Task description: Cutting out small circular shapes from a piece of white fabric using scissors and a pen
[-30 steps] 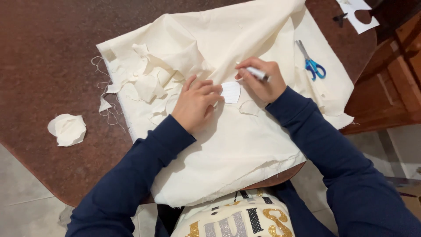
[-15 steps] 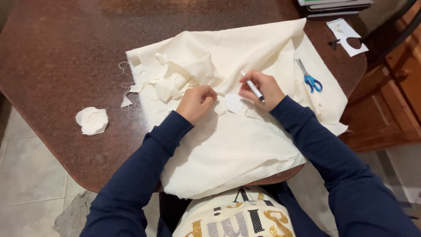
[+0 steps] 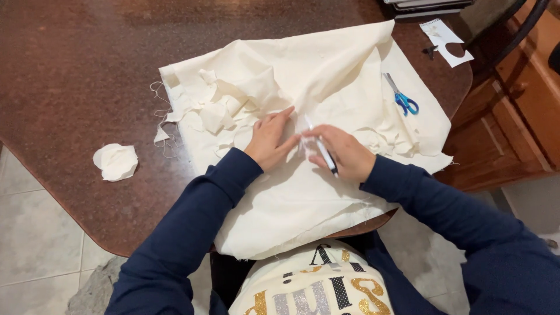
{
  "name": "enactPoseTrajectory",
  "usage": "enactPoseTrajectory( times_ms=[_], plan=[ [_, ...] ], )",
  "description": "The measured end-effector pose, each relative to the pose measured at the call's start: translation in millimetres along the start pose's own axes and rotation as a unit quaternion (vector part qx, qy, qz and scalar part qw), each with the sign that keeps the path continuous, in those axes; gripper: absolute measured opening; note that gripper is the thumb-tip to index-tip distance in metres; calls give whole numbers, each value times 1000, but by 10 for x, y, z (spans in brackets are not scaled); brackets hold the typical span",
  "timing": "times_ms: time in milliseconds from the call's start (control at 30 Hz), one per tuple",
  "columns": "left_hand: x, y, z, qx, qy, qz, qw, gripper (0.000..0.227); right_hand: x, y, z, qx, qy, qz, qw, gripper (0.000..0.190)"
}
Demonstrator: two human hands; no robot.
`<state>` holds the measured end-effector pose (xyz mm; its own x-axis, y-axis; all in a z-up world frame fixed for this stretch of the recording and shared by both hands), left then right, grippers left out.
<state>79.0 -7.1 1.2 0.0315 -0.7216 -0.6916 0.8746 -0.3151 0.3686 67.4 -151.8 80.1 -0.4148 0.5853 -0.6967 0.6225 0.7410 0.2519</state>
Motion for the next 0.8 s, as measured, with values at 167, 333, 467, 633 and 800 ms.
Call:
enactPoseTrajectory(
  times_ms=[167, 333, 467, 633, 800],
  plan=[
    [12, -33, 33, 16, 25, 7, 1000, 95, 271, -13, 337, -8, -52, 37, 998, 65],
    [108, -42, -184, 20, -5, 6, 1000, 84, 247, -136, -43, 2, -35, 58, 998, 29],
    [175, -18, -266, 30, -6, 0, 1000, 56, 337, -412, -339, 33, 36, -19, 999, 38],
    [164, -25, -204, 32, 2, -14, 999, 45, 39, -454, -437, 53, 64, -9, 997, 36],
    [123, -34, -246, 36, -19, 18, 999, 43, -27, -516, -32, 38, -250, -2, 967, 26]
  ],
)
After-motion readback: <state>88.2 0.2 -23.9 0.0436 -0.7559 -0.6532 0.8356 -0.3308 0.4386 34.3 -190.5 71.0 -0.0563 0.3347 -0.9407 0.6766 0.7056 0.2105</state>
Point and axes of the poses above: each hand's wrist, its own y-axis towards the middle knuckle, its own x-axis out of the palm, z = x × y, the point moved 9 cm from there along y, towards the middle knuckle, and after that the axes turned 12 degrees about x, right-handed, at the moved point
